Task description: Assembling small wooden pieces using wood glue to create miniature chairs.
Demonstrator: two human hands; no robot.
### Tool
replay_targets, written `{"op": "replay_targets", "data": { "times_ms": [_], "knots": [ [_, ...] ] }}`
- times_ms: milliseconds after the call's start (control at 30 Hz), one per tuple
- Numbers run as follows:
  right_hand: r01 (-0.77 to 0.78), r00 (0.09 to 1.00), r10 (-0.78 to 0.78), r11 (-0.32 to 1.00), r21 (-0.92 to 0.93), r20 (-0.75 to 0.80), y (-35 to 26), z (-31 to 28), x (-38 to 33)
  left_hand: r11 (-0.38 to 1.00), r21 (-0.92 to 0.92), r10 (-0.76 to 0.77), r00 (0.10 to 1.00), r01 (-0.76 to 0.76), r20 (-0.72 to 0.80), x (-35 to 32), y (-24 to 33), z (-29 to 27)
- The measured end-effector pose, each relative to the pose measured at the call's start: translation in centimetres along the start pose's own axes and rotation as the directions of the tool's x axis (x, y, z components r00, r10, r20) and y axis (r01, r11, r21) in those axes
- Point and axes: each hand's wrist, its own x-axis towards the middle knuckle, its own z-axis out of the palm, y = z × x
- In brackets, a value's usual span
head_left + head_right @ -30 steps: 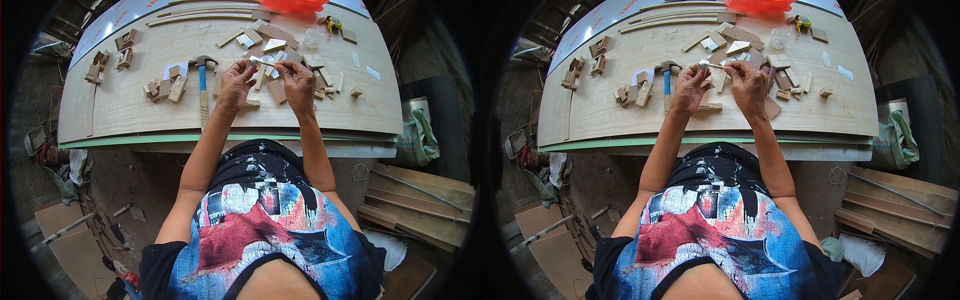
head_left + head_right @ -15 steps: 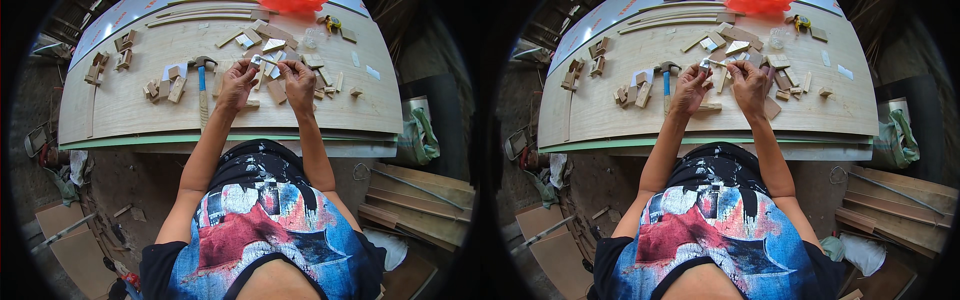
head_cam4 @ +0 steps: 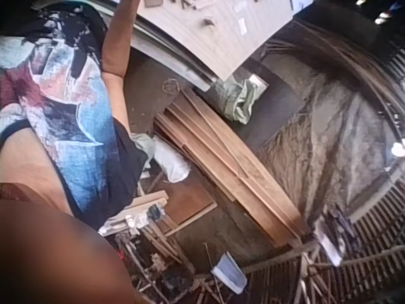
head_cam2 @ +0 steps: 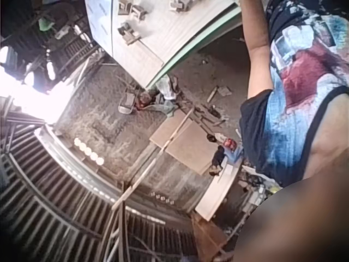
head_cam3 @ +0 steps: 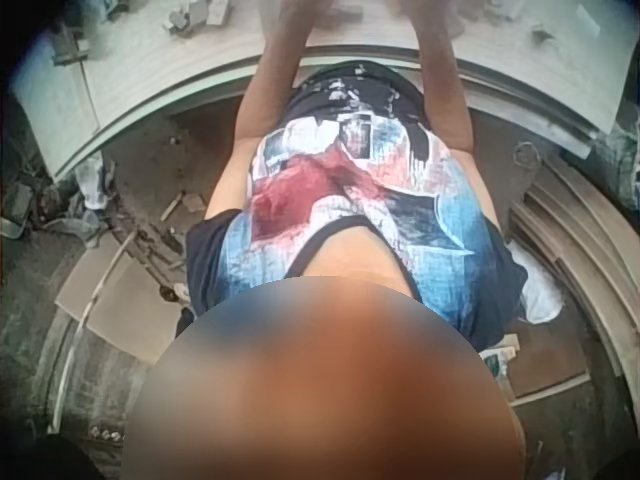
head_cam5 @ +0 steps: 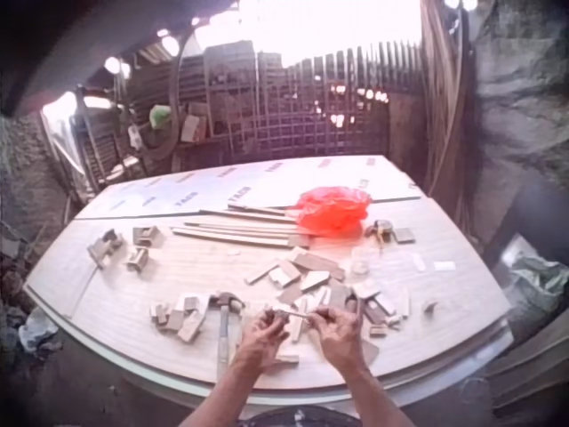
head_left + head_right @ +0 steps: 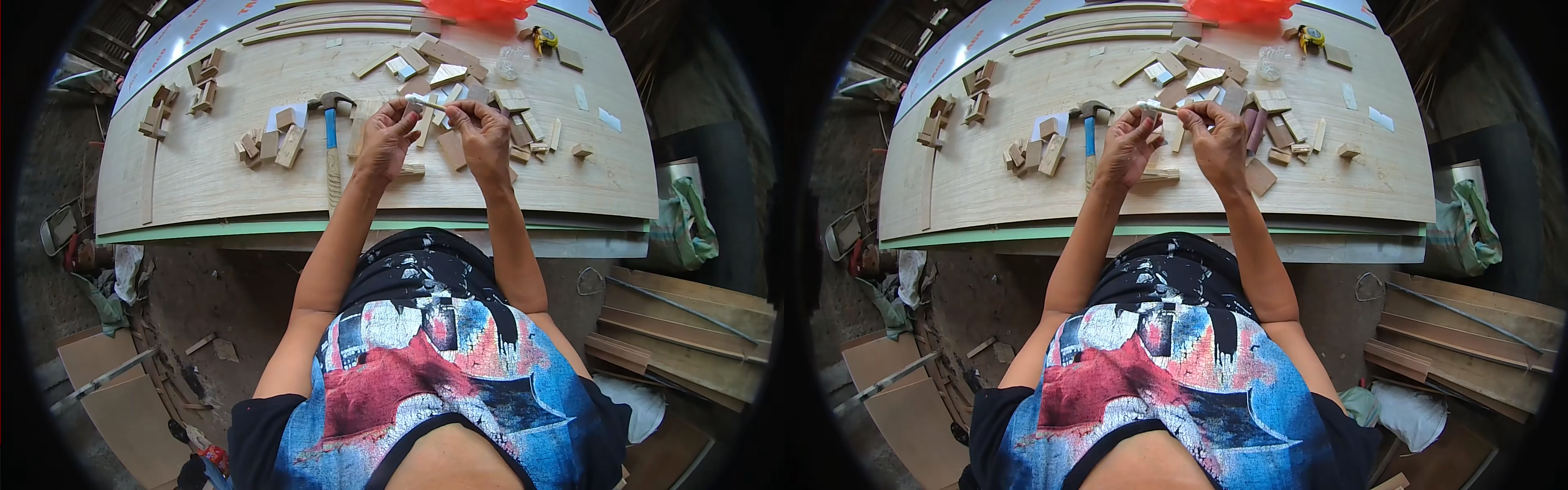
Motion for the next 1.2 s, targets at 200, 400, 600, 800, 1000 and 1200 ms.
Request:
{"op": "replay_targets", "data": {
  "times_ms": [200,400,600,800,1000,1200],
  "knots": [
    [-0.093,0.995,0.094,0.995,0.044,-0.040,-0.1,-0.3,0.1,1.000,0.025,0.015,0.999,-0.016,0.048,0.0,0.0,-0.5],
    [-0.083,0.995,0.081,0.996,-0.043,-0.057,0.2,-0.3,0.1,1.000,0.027,0.001,0.997,-0.003,0.073,0.2,-0.3,-0.4],
    [-0.053,0.998,0.051,0.996,-0.074,-0.028,0.0,-0.2,0.3,1.000,0.031,-0.004,0.998,0.002,0.061,0.4,-0.3,-0.9],
    [-0.050,0.998,0.049,0.997,-0.059,-0.030,-0.2,-0.2,0.2,0.999,-0.046,-0.022,0.999,0.024,0.047,0.1,-0.2,-0.1],
    [-0.054,0.999,0.054,0.998,-0.025,0.002,-0.1,-0.3,0.0,0.995,-0.089,-0.041,0.998,0.046,0.051,0.0,0.1,-0.1],
    [-0.057,0.998,0.056,0.997,0.047,0.034,0.6,-0.5,0.4,0.996,-0.084,-0.031,0.998,0.035,0.056,0.4,0.2,0.0]
  ]
}}
